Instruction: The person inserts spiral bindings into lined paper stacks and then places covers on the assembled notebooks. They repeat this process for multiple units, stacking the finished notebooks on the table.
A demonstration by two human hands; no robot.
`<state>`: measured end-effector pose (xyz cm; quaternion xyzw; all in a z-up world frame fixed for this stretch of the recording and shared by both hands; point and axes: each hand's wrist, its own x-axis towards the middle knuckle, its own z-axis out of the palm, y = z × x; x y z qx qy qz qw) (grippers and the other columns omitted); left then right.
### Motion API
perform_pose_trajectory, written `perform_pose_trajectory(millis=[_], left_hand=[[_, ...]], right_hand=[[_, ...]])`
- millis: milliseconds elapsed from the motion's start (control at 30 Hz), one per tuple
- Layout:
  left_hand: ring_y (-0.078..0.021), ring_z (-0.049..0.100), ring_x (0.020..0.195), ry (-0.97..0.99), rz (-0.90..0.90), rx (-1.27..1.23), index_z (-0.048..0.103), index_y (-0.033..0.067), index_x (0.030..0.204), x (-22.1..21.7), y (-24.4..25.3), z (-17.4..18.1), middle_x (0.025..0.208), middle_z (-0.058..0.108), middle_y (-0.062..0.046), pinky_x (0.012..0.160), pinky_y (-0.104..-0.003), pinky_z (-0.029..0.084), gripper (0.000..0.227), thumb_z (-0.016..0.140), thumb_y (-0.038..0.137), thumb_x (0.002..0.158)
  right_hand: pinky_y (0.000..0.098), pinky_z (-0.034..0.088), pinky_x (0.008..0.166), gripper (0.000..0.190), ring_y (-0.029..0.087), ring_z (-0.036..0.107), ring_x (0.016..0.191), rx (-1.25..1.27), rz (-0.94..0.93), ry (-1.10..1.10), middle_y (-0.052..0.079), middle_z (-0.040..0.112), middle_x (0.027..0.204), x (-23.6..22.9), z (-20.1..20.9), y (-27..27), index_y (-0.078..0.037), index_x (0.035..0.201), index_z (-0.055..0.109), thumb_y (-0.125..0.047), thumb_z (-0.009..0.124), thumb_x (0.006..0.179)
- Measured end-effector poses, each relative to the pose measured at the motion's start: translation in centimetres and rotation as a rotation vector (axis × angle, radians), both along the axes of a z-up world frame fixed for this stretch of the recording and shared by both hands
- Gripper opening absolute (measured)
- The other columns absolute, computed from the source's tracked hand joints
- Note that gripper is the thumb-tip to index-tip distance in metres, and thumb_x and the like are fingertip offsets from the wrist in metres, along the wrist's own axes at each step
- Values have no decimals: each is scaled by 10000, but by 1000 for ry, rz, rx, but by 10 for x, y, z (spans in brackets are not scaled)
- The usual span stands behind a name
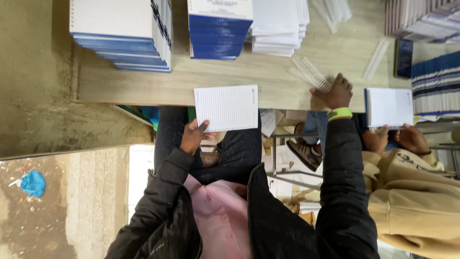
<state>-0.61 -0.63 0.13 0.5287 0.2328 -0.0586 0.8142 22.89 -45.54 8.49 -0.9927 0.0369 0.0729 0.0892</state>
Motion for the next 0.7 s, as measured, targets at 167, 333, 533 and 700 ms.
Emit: perform_pose_trajectory(millis=[167, 333, 533, 700], left_hand=[[-345, 768, 764, -32, -17, -55, 613, -115, 1216, 3, -1, 7, 944, 750, -273, 551, -366, 665, 314, 605, 139, 1032], [-367, 765, 765, -38, -10, -79, 608, -123, 1225, 4, 0, 4, 953, 743, -297, 551, -383, 663, 325, 608, 138, 1031], [-435, 751, 794, 34, 25, -176, 539, -124, 1327, 11, -11, 33, 1010, 724, -312, 573, -435, 662, 434, 648, 152, 1010], [-452, 750, 840, 68, 65, -207, 476, -77, 1452, 26, -10, 30, 1073, 712, -311, 629, -456, 668, 552, 653, 217, 1019]], right_hand=[[705, 309, 1148, 1205, 528, 330, 1423, -4, 160, -35, 292, 354, 1566, -7, 28, 20, -4, 1602, 284, -607, 836, 717], [683, 367, 1060, 575, 453, 450, 1344, 8, 204, -196, 134, 545, 1413, 56, -58, -63, -154, 1372, 595, -480, 747, 923], [466, 421, 943, 193, 305, 664, 992, -129, 165, -508, 35, 677, 958, 74, -42, -76, -190, 1123, 548, -216, 618, 945], [538, 524, 858, 537, 467, 668, 1003, 568, 411, -472, 287, 683, 1080, -32, 65, 81, 19, 1370, 578, 132, 405, 874]])
